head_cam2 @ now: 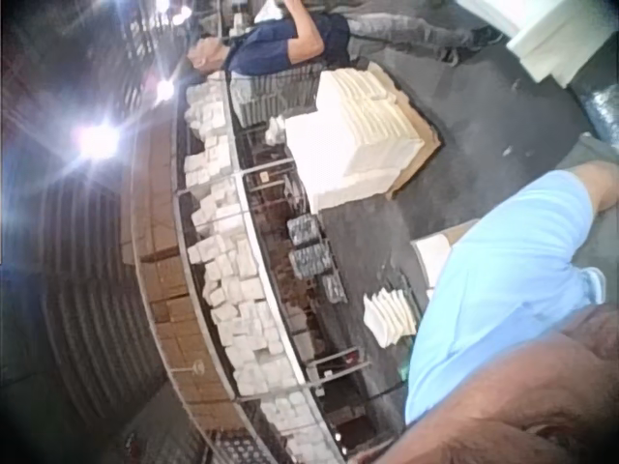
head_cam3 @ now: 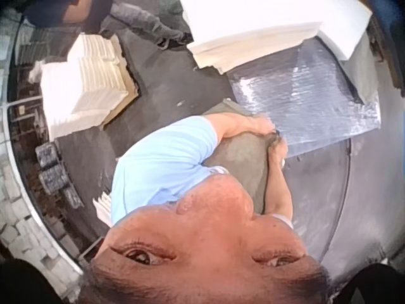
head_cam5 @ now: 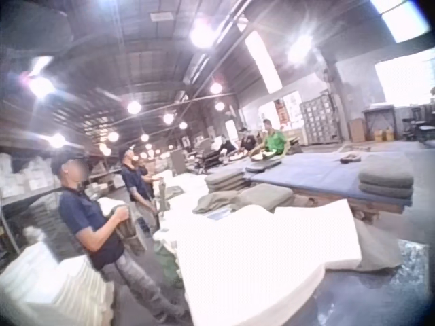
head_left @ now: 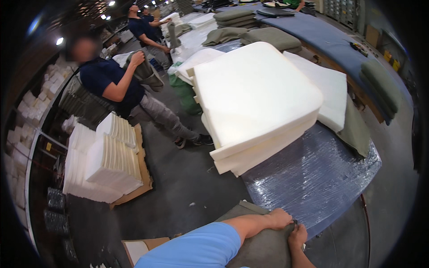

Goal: The person inserts rectangular foam pieces into green fabric covers one at a time, aligns edges, and places the finished cushions on a nearby table. The person repeats this process with multiple foam pieces and covers throughout the clip.

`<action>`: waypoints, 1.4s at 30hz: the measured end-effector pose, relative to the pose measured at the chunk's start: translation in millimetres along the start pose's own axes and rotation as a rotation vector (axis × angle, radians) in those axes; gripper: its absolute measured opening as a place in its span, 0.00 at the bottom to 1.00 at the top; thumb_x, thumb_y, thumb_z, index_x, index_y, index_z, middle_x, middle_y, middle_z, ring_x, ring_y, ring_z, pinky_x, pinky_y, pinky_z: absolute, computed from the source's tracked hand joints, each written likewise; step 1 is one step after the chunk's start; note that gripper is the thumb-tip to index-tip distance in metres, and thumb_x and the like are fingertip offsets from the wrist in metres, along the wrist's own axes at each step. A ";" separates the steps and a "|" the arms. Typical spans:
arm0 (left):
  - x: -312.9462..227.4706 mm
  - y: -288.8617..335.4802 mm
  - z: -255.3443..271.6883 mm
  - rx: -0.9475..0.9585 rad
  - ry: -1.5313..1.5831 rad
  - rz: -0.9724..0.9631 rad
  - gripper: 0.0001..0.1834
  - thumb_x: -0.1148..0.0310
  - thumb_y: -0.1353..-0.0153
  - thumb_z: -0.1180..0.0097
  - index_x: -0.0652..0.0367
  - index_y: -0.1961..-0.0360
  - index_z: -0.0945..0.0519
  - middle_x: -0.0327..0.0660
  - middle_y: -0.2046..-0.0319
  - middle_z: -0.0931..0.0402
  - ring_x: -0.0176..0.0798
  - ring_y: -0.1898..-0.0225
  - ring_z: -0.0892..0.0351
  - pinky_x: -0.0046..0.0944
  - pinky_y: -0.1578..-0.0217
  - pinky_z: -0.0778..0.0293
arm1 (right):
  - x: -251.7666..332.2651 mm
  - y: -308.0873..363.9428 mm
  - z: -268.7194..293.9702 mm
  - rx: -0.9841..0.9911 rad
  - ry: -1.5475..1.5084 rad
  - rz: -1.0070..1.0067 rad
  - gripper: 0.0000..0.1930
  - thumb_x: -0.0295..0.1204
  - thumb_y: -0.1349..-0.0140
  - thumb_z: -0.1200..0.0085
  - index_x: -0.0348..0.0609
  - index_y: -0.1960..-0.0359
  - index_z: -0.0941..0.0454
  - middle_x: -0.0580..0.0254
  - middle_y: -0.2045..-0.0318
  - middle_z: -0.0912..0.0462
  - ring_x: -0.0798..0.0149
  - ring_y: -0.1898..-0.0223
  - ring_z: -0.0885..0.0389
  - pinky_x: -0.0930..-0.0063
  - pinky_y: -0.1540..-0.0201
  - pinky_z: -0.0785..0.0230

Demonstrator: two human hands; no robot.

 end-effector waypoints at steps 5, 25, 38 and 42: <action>1.1 -1.4 4.8 0.021 -0.029 0.013 0.24 0.52 0.24 0.57 0.60 0.62 0.16 0.52 0.67 0.14 0.59 0.61 0.15 0.57 0.59 0.23 | 2.8 -1.4 0.2 -0.003 0.027 -0.008 0.12 0.34 0.33 0.45 0.36 0.70 0.25 0.40 0.69 0.20 0.35 0.62 0.21 0.45 0.60 0.32; 4.6 -5.5 5.7 0.065 -0.034 0.025 0.24 0.51 0.24 0.58 0.58 0.58 0.17 0.52 0.64 0.14 0.59 0.59 0.14 0.57 0.57 0.22 | 7.6 -6.4 0.7 0.074 0.034 -0.081 0.12 0.34 0.34 0.46 0.36 0.68 0.22 0.39 0.67 0.18 0.34 0.58 0.20 0.46 0.56 0.31; 8.9 0.4 19.1 0.107 -0.042 0.003 0.24 0.49 0.28 0.51 0.59 0.59 0.14 0.52 0.61 0.14 0.59 0.56 0.14 0.58 0.55 0.21 | 21.0 -13.7 18.4 0.397 0.095 0.072 0.18 0.43 0.36 0.41 0.38 0.67 0.21 0.40 0.64 0.16 0.36 0.57 0.18 0.45 0.55 0.28; 23.0 21.3 35.6 0.235 -0.213 -0.044 0.22 0.49 0.32 0.45 0.57 0.58 0.14 0.52 0.62 0.14 0.58 0.55 0.14 0.58 0.55 0.21 | 9.5 -4.4 13.4 0.231 0.021 0.142 0.09 0.33 0.41 0.43 0.39 0.68 0.22 0.42 0.68 0.18 0.34 0.59 0.20 0.44 0.56 0.30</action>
Point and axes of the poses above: each hand's wrist, its own y-axis away from the middle knuckle, its own z-axis out of the back of the hand, x = y × z, the point moved 3 cm from there along -y, towards the middle knuckle
